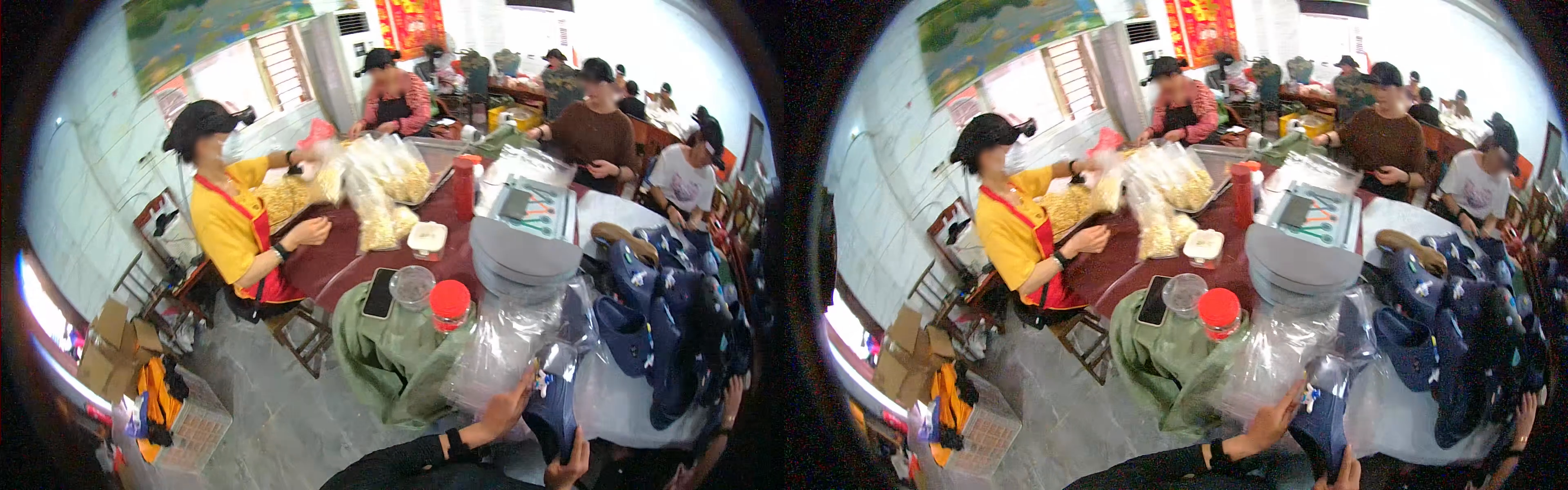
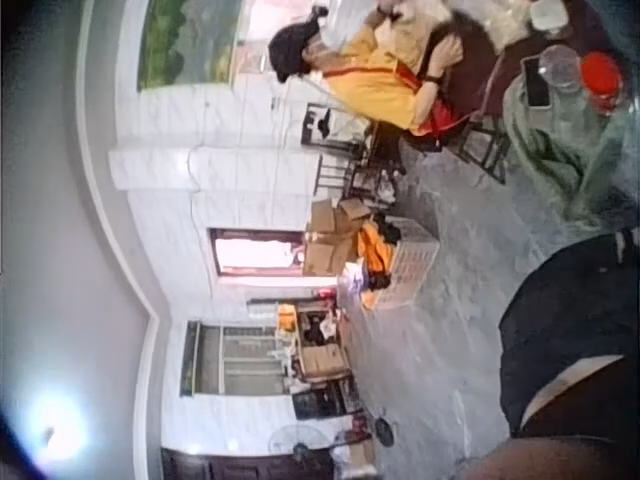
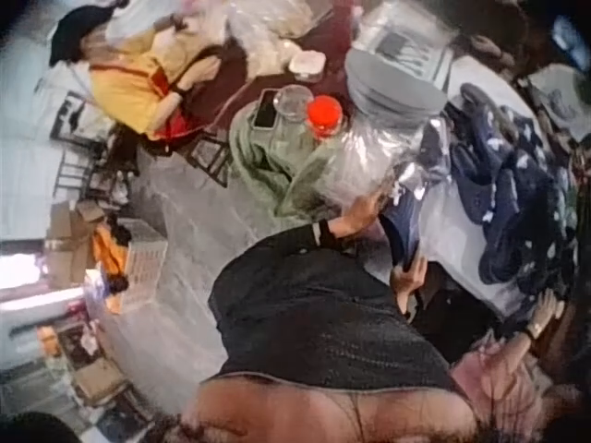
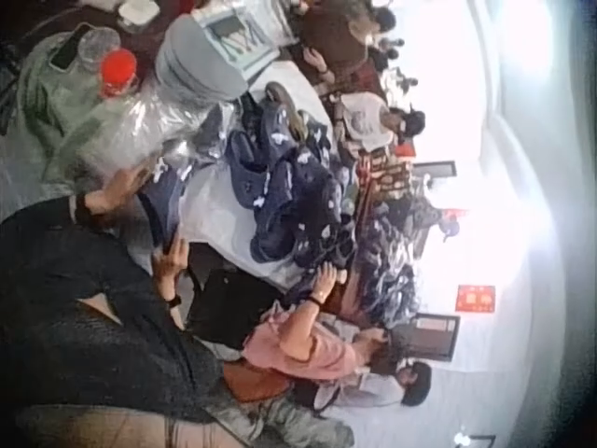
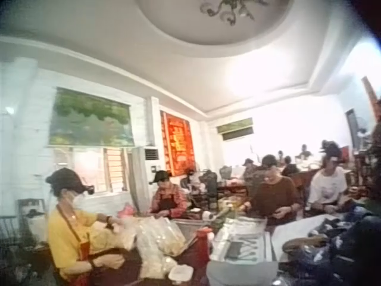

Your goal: The recorder picks up plastic bags and uses them to pack blue clog-style shoes.

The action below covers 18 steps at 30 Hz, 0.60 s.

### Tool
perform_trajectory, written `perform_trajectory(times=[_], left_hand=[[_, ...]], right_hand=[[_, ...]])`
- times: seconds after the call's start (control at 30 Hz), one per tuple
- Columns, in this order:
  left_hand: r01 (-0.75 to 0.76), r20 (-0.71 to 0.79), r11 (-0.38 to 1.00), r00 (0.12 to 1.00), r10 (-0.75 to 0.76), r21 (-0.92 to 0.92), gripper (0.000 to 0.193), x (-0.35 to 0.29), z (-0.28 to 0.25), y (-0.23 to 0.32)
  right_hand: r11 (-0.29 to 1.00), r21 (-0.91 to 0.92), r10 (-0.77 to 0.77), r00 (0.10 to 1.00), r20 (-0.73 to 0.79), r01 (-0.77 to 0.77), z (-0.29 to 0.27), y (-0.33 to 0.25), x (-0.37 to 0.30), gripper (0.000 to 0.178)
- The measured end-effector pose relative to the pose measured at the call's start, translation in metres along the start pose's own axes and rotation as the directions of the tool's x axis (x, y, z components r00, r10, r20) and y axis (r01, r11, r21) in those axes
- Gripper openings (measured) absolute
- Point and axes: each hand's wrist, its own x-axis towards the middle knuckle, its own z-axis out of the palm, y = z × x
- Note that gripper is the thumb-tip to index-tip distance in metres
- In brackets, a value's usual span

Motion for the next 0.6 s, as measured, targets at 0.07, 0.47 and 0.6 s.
perform_trajectory(times=[0.07,0.47,0.6], left_hand=[[0.191,0.081,0.982,0.978,-0.190,-0.002,0.054,0.002,-0.007,0.008],[-0.123,0.181,0.979,0.972,0.152,-0.160,0.046,0.002,0.002,0.027],[-0.262,0.095,0.963,0.959,0.267,-0.059,0.069,0.003,-0.001,0.024]], right_hand=[[1.000,-0.010,-0.010,0.998,-0.064,0.010,0.006,0.008,-0.003,0.052],[0.990,0.020,0.144,0.982,-0.118,-0.143,-0.021,-0.002,0.010,0.047],[0.997,0.069,0.044,0.983,-0.178,-0.032,-0.010,-0.018,0.026,0.056]])
